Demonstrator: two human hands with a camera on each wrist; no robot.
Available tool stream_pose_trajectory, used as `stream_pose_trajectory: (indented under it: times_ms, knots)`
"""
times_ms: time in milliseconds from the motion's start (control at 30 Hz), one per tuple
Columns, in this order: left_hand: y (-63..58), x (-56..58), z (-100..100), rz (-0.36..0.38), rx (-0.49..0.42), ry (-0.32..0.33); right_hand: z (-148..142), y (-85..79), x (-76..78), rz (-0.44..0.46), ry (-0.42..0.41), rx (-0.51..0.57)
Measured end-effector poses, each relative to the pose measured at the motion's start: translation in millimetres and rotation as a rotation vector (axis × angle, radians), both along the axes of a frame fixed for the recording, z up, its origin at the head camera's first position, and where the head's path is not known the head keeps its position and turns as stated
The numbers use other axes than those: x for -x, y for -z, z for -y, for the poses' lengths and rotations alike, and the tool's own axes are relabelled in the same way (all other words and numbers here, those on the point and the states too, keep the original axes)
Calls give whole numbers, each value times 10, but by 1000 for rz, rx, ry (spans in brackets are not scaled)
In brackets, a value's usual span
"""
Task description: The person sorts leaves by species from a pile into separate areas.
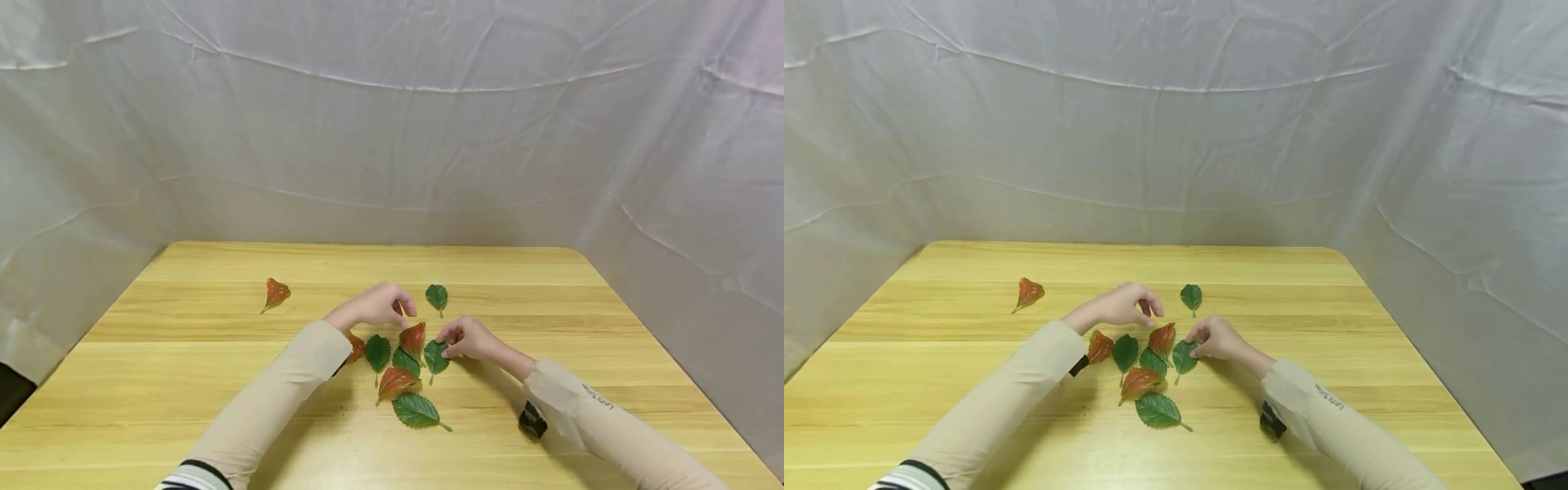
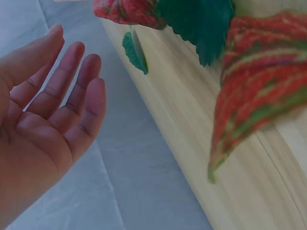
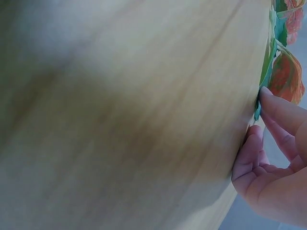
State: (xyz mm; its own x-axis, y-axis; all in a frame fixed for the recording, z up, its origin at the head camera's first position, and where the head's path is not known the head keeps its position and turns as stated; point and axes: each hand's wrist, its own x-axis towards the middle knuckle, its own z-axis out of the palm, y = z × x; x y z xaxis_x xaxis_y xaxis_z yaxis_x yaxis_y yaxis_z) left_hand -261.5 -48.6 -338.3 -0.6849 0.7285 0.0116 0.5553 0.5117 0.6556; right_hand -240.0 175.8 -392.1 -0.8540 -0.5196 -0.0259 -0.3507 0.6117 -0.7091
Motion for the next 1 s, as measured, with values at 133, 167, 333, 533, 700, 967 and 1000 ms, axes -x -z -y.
stream_pose_trajectory:
  times_ms: [133, 167, 333, 533, 700, 967, 1000]
  knots:
    - [33, 71, -28, 29, -3, 4, -5, 12, 10, -11, -8, -3]
    - [40, 85, -36, 33, 4, 10, -8, 13, 12, -14, -9, -6]
    - [71, 135, -76, 53, 49, 46, -17, 21, 14, -9, -4, -14]
    - [99, 173, -120, 67, 80, 65, -6, 20, 3, 5, 5, -13]
    - [121, 212, -137, 120, 90, 100, -4, 9, -1, 12, 5, -12]
    - [218, 305, -153, 187, 115, 151, -15, 10, 7, 8, -1, -17]
    - [221, 298, -156, 188, 113, 153, -17, 8, 7, 9, 0, -18]
